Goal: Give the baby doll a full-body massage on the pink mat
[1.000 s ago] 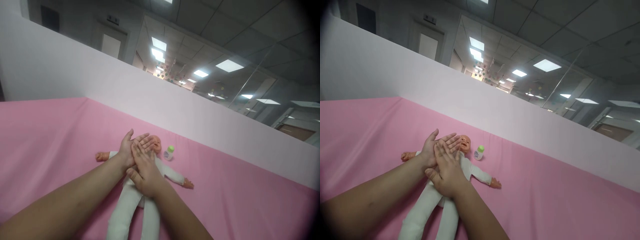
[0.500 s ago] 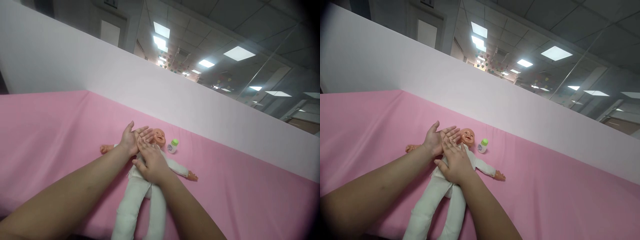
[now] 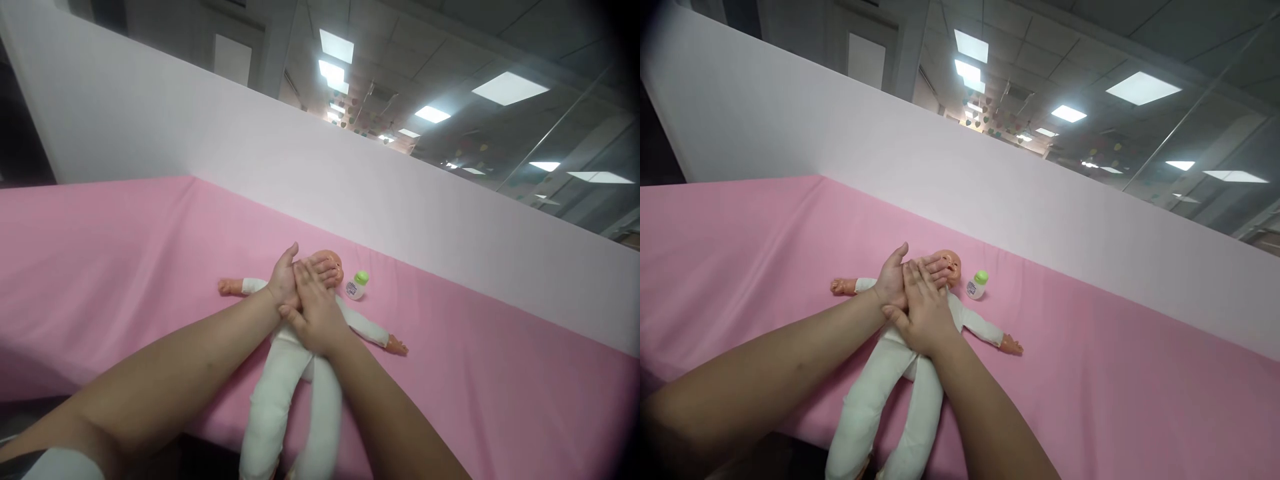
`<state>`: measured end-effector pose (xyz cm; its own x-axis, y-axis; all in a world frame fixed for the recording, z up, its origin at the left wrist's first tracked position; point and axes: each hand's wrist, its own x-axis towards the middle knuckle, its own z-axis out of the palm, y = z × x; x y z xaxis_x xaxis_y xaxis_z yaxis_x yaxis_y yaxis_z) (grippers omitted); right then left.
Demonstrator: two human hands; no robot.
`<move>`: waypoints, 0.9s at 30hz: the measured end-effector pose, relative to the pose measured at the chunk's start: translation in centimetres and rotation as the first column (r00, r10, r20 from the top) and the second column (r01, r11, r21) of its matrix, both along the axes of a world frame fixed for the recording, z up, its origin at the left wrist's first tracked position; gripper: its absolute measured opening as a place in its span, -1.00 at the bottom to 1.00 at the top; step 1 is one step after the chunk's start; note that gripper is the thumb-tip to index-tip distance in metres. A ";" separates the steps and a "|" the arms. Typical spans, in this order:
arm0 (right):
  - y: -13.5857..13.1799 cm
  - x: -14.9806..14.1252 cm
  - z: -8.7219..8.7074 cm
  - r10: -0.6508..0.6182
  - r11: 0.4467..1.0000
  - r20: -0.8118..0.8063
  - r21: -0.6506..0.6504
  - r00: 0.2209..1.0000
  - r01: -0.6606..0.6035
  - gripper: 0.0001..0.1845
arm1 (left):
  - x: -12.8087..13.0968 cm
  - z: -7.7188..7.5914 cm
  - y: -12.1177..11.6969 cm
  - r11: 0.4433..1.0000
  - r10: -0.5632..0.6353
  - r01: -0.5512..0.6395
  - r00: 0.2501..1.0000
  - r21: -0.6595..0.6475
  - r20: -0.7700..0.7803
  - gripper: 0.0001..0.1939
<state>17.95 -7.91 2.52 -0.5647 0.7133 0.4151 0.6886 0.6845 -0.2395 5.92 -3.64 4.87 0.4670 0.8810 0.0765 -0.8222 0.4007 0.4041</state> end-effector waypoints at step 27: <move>-0.5 -0.4 -0.1 0.054 0.997 0.026 -0.047 0.998 -0.053 0.10 | -0.3 -0.6 0.5 0.993 0.101 -0.104 0.993 -0.051 -0.066 -0.43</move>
<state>17.58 -8.38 2.45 -0.6136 0.6998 0.3657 0.6578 0.7092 -0.2534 5.64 -3.15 4.23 0.3765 0.9264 0.0007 -0.8336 0.3385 0.4365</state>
